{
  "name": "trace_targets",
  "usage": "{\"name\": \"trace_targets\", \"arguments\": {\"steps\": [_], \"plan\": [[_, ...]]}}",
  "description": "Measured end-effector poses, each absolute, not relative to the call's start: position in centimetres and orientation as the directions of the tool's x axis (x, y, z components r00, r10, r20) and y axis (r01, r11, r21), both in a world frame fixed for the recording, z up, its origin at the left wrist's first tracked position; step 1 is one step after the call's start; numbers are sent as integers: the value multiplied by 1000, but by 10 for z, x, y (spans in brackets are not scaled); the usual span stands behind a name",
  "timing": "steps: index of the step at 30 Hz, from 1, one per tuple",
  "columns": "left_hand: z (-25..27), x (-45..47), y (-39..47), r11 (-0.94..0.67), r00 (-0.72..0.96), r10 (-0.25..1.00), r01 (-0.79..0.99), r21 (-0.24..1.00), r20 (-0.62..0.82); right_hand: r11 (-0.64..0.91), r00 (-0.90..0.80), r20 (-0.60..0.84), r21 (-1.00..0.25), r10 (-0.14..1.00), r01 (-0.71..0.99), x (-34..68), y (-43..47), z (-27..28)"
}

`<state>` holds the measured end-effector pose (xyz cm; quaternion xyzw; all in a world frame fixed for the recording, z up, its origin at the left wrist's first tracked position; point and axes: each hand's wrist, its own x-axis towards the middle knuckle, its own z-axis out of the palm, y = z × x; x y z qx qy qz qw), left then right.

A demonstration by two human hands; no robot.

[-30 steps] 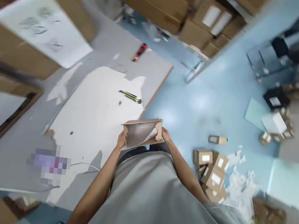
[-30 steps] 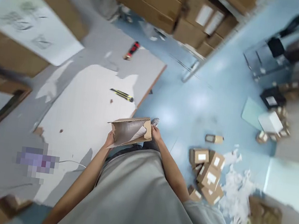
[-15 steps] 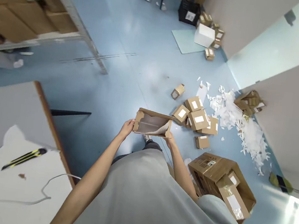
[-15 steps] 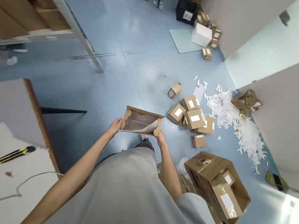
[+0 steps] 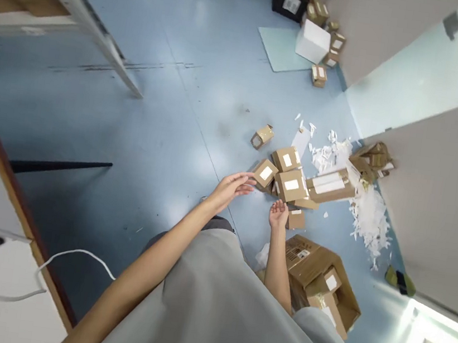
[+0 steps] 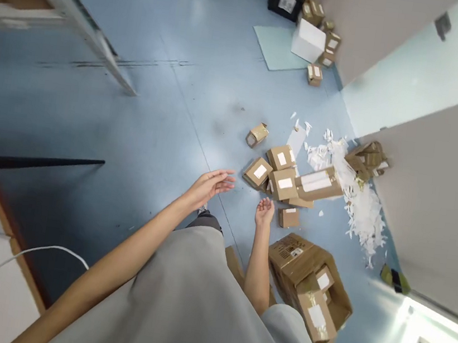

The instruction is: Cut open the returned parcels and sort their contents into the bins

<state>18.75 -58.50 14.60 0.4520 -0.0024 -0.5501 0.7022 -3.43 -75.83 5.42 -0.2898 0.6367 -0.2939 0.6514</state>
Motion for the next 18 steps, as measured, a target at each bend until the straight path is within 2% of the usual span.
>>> {"name": "trace_targets", "arguments": {"steps": [3, 6, 8, 13, 16, 18], "plan": [[124, 199, -526, 61, 512, -550, 812, 580, -659, 710, 178, -730, -684, -660, -167, 25, -730, 37], [110, 209, -454, 274, 597, -271, 800, 534, -755, 678, 370, -785, -617, -497, -399, 100, -692, 26], [107, 209, -400, 444, 630, -107, 722, 530, -769, 594, 480, -801, -592, -358, -545, 151, -656, 23], [111, 160, -259, 753, 608, 292, 330, 570, -739, 225, 638, -770, -622, 3, -750, 251, -524, 36], [114, 101, -195, 821, 479, 493, 21, 570, -727, -23, 658, -720, -678, 221, -735, 277, -429, 51], [114, 57, -166, 806, 357, 587, -178, 564, -726, -163, 628, -690, -709, 360, -686, 280, -365, 58]]}}
